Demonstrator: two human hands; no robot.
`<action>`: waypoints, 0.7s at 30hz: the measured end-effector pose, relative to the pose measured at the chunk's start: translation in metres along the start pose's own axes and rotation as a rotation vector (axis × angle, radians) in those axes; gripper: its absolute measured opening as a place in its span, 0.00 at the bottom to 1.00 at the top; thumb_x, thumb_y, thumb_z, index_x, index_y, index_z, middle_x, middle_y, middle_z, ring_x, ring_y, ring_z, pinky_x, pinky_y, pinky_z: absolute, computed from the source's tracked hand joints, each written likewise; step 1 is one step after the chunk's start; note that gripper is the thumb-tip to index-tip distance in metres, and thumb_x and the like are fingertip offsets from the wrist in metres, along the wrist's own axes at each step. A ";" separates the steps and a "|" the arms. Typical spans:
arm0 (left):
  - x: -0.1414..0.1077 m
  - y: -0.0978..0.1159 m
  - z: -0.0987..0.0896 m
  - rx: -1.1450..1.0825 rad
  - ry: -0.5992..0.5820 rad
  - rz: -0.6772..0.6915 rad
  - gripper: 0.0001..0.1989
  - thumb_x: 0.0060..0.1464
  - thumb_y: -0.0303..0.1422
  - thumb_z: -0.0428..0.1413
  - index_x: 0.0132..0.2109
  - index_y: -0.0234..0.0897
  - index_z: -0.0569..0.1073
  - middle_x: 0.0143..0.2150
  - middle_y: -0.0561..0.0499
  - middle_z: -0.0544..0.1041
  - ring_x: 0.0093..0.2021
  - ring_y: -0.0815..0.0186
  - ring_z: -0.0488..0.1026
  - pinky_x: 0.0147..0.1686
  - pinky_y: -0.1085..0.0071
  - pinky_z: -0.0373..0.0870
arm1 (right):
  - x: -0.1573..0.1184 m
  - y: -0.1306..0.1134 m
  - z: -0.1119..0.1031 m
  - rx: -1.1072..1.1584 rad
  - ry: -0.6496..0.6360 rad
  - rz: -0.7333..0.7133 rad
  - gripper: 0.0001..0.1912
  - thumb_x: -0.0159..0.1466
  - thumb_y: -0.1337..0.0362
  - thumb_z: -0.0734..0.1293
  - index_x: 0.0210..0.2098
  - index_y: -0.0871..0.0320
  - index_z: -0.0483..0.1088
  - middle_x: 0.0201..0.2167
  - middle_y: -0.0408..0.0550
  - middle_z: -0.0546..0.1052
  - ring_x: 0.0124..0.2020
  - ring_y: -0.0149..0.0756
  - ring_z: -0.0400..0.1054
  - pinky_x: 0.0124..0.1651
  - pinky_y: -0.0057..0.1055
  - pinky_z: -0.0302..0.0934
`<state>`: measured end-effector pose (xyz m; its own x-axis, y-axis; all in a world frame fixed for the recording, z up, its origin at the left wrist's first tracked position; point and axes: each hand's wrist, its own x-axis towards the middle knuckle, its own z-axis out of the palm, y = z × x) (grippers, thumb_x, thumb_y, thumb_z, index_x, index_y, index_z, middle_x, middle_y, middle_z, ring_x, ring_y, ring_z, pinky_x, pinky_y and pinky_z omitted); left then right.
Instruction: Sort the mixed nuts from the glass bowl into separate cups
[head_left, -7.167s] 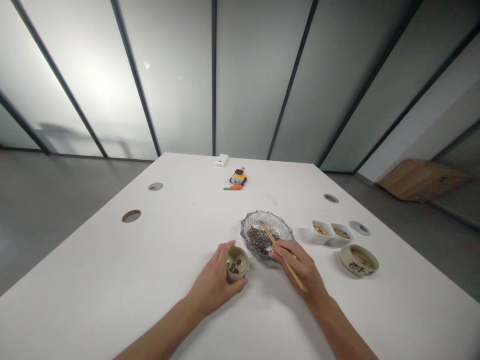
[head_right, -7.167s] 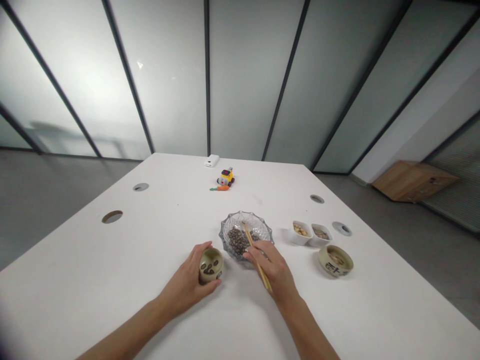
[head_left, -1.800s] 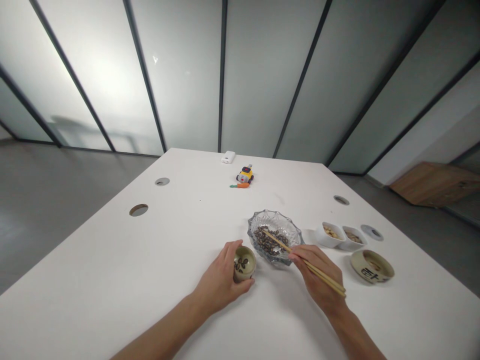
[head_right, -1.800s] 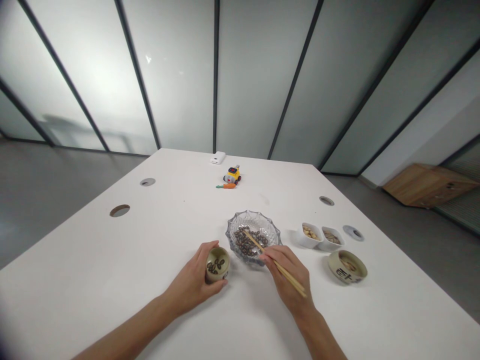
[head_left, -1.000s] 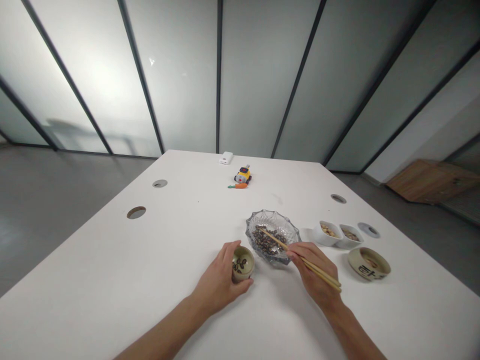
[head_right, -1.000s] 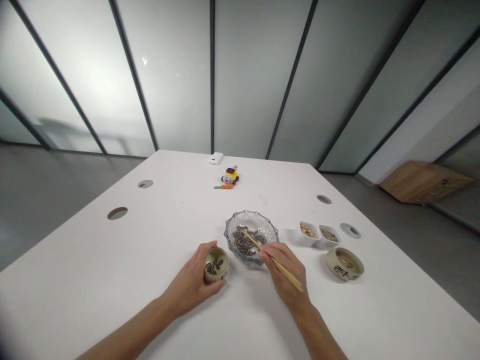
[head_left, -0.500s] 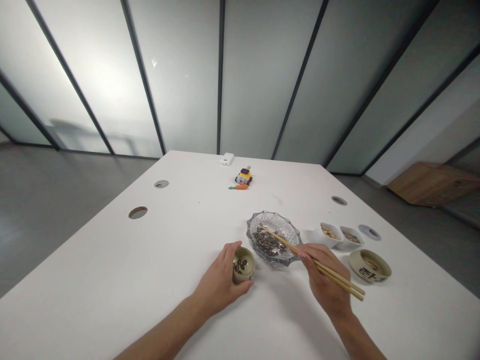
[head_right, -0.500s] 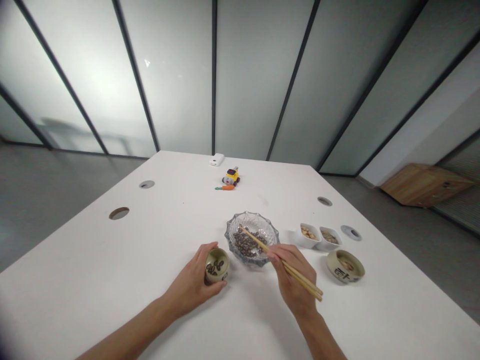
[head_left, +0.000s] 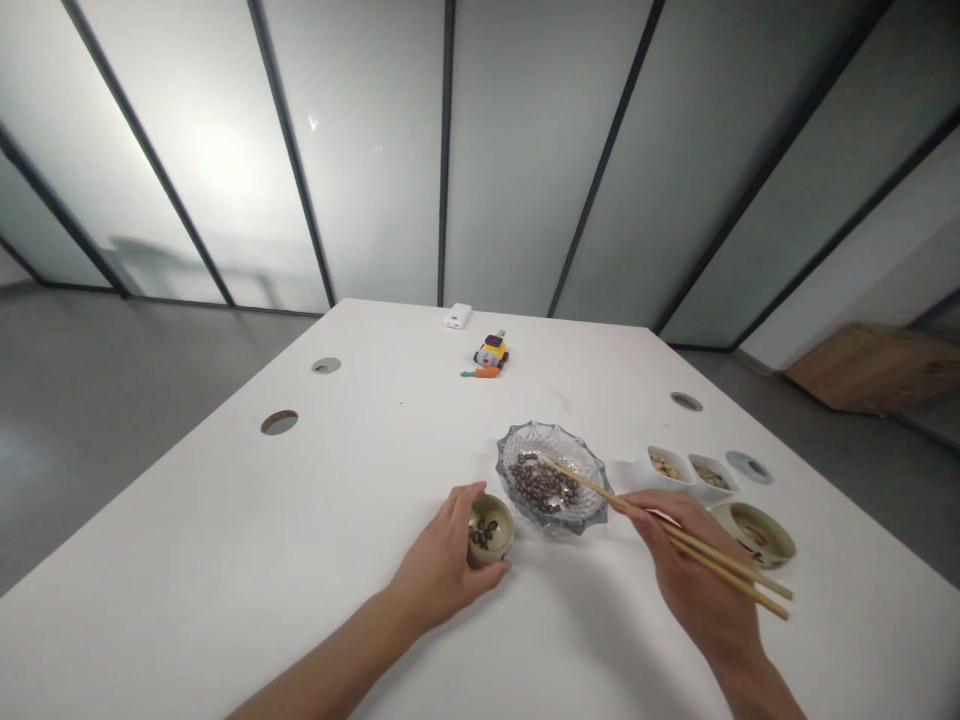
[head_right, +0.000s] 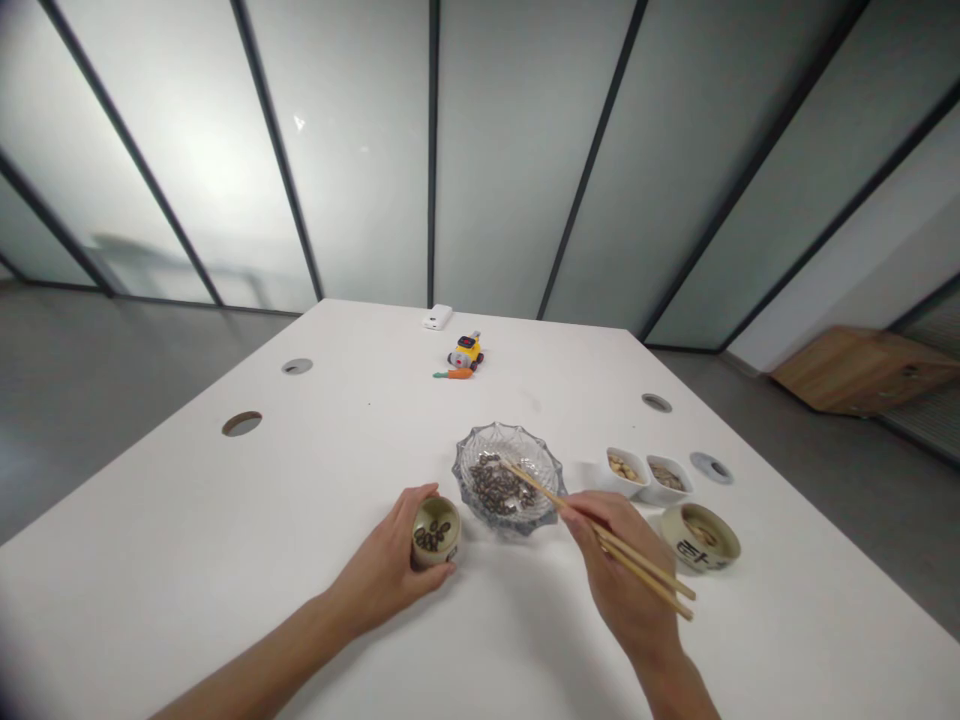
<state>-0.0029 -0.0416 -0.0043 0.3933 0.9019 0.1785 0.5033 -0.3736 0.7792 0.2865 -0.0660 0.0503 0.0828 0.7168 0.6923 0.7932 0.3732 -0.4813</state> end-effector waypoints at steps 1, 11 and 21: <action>0.000 0.000 0.000 -0.002 0.001 0.003 0.41 0.51 0.31 0.64 0.68 0.43 0.56 0.65 0.40 0.68 0.64 0.48 0.70 0.65 0.47 0.68 | -0.001 0.004 0.004 -0.029 -0.005 -0.020 0.13 0.70 0.52 0.68 0.37 0.52 0.78 0.34 0.45 0.83 0.35 0.38 0.78 0.38 0.32 0.71; 0.001 0.000 -0.001 0.004 -0.006 -0.009 0.40 0.51 0.30 0.64 0.68 0.41 0.56 0.66 0.39 0.67 0.65 0.48 0.69 0.65 0.47 0.67 | -0.009 0.017 0.038 0.120 -0.060 -0.070 0.07 0.70 0.58 0.69 0.38 0.53 0.77 0.35 0.45 0.82 0.36 0.36 0.77 0.42 0.33 0.73; 0.001 0.000 -0.001 0.013 -0.015 -0.020 0.41 0.51 0.31 0.64 0.68 0.40 0.56 0.66 0.39 0.67 0.65 0.49 0.69 0.66 0.48 0.67 | -0.008 0.013 0.036 0.097 -0.064 -0.108 0.07 0.71 0.61 0.68 0.37 0.53 0.77 0.35 0.46 0.81 0.36 0.36 0.77 0.42 0.32 0.73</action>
<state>-0.0033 -0.0407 -0.0039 0.3945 0.9060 0.1532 0.5209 -0.3579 0.7749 0.2745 -0.0455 0.0190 -0.0411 0.7041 0.7089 0.7332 0.5033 -0.4574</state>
